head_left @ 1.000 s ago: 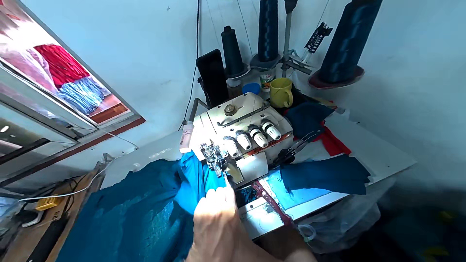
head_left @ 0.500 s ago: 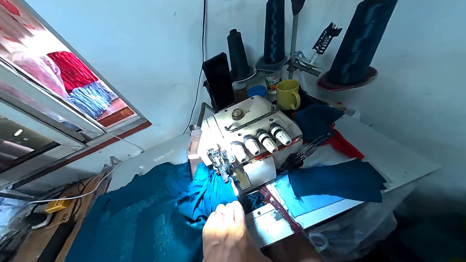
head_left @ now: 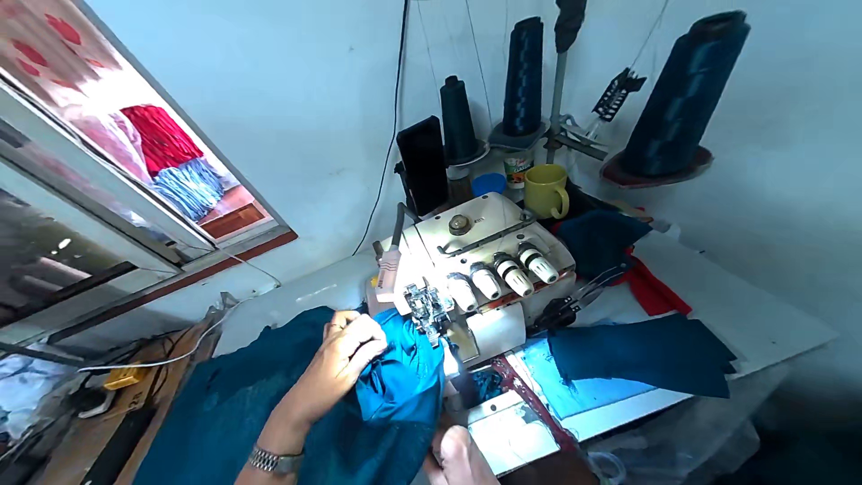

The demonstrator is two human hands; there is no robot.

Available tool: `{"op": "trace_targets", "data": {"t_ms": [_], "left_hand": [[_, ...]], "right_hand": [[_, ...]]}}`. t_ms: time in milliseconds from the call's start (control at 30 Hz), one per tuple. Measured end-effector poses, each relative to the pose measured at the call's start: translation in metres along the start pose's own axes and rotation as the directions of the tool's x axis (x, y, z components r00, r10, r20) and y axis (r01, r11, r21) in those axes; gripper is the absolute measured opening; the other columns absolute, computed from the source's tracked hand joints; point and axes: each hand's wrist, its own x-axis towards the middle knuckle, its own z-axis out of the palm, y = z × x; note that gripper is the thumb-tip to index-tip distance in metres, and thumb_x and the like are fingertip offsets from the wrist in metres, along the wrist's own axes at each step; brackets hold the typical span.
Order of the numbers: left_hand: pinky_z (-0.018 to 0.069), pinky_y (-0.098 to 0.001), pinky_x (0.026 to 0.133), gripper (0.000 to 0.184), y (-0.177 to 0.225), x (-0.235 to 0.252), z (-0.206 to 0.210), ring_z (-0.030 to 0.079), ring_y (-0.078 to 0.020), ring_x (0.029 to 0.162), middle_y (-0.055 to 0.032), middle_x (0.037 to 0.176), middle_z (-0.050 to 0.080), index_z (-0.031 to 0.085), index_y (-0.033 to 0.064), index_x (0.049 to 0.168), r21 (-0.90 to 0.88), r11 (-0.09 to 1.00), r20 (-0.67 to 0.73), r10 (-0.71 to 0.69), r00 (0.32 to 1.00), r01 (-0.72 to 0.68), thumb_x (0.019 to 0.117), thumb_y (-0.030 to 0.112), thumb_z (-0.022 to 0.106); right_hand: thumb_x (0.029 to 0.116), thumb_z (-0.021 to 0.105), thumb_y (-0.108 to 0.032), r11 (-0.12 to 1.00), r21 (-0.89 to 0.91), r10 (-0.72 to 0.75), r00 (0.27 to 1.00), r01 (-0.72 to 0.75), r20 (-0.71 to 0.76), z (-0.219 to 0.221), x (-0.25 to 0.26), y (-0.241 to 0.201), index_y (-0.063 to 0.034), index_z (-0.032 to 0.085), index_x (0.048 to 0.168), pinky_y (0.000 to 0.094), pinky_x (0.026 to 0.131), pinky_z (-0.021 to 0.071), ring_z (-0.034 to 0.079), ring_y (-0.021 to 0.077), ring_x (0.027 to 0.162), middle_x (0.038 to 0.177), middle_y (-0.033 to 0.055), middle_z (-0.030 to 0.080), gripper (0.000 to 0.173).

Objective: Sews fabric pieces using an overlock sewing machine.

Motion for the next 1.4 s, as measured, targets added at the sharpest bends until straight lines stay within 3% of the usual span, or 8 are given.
{"op": "trace_targets", "data": {"t_ms": [333,567,667,800,967,1167,1300,1400], "left_hand": [[0.0514,-0.0293,0.093,0.031,-0.04,-0.048,-0.044,0.063,-0.0104,0.102,-0.0065,0.111,0.067,0.068,0.0044,0.116,-0.023,0.983,0.227,-0.173,0.959,0.182,0.0993,0.012,0.043],[0.0581,-0.0382,0.085,0.022,0.097,-0.065,-0.089,0.07,-0.0236,0.095,-0.0105,0.099,0.072,0.074,0.0037,0.099,0.143,0.959,0.267,0.2,0.943,-0.244,0.1016,0.017,0.057],[0.055,-0.0444,0.083,0.016,0.161,-0.061,-0.068,0.066,-0.0365,0.092,-0.0179,0.09,0.067,0.069,-0.0025,0.093,0.116,0.929,0.53,0.241,0.813,-0.351,0.1001,0.006,0.057],[0.0557,-0.0461,0.086,0.015,0.122,-0.06,-0.051,0.067,-0.0344,0.096,-0.0113,0.085,0.068,0.07,0.0045,0.083,0.385,0.849,0.431,0.181,0.884,-0.362,0.094,0.015,0.066],[0.0371,-0.0371,0.116,0.021,0.091,-0.06,-0.057,0.062,-0.0225,0.117,-0.0076,0.097,0.068,0.062,0.0089,0.084,-0.007,0.899,0.231,0.427,0.874,-0.438,0.0994,0.019,0.052],[0.0398,-0.0311,0.095,0.019,0.096,-0.047,-0.071,0.057,-0.017,0.096,-0.0047,0.084,0.061,0.062,0.0085,0.086,-0.225,0.895,0.278,0.437,0.855,-0.384,0.0991,0.02,0.054],[0.0497,-0.031,0.087,0.027,0.073,-0.061,-0.073,0.062,-0.0204,0.09,-0.0042,0.084,0.065,0.069,0.0095,0.091,0.128,0.93,0.248,0.307,0.919,-0.345,0.1018,0.03,0.055],[0.0493,-0.0282,0.085,0.031,0.073,-0.07,-0.069,0.061,-0.019,0.09,-0.0042,0.085,0.063,0.067,0.0089,0.093,0.127,0.928,0.218,0.317,0.923,-0.349,0.1066,0.029,0.049]], "right_hand": [[0.0914,0.056,-0.003,1.0,-0.009,0.018,0.934,-0.023,-0.358,0.008,-0.013,-0.016,0.0034,0.065,0.094,0.0269,0.092,0.053,0.064,0.0192,0.101,0.1,0.0172,0.064,0.011],[0.0957,0.062,-0.013,0.986,0.158,0.019,0.97,-0.059,0.244,0.015,0.021,-0.075,0.0116,0.056,0.136,0.0467,0.112,0.0447,0.056,0.036,0.132,0.137,0.0295,0.058,0.047],[0.1027,0.056,-0.011,0.954,-0.125,0.281,0.667,-0.272,0.69,-0.023,0.071,-0.108,0.0116,0.052,0.141,0.0408,0.118,0.0337,0.051,0.0304,0.138,0.145,0.0251,0.056,0.044],[0.0994,0.059,-0.011,0.987,-0.035,0.142,0.746,-0.158,0.651,-0.014,0.048,-0.056,0.0083,0.068,0.116,0.0498,0.1,0.0498,0.067,0.0339,0.109,0.112,0.0248,0.069,0.027],[0.0949,0.051,-0.006,0.998,0.064,-0.016,0.987,0.027,-0.163,-0.046,0.037,-0.053,-0.0027,0.073,0.112,0.0229,0.061,0.0576,0.065,0.0053,0.069,0.109,0.0085,0.071,0.027],[0.0956,0.037,0.0,0.903,0.205,0.217,0.812,-0.378,0.541,-0.063,0.088,-0.076,-0.0024,0.04,0.151,0.0303,0.058,0.057,0.064,0.0117,0.067,0.13,0.0147,0.06,0.056],[0.0922,0.043,0.0,0.942,0.251,0.167,0.96,-0.223,0.223,-0.065,0.066,-0.074,-0.0048,0.067,0.126,0.0245,0.052,0.0559,0.062,0.0051,0.06,0.129,0.0084,0.065,0.042],[0.095,0.046,-0.003,0.918,0.21,0.316,0.94,-0.336,0.126,-0.063,0.069,-0.072,-0.0074,0.057,0.14,0.0248,0.058,0.0578,0.065,0.0071,0.066,0.133,0.01,0.059,0.046]]}}
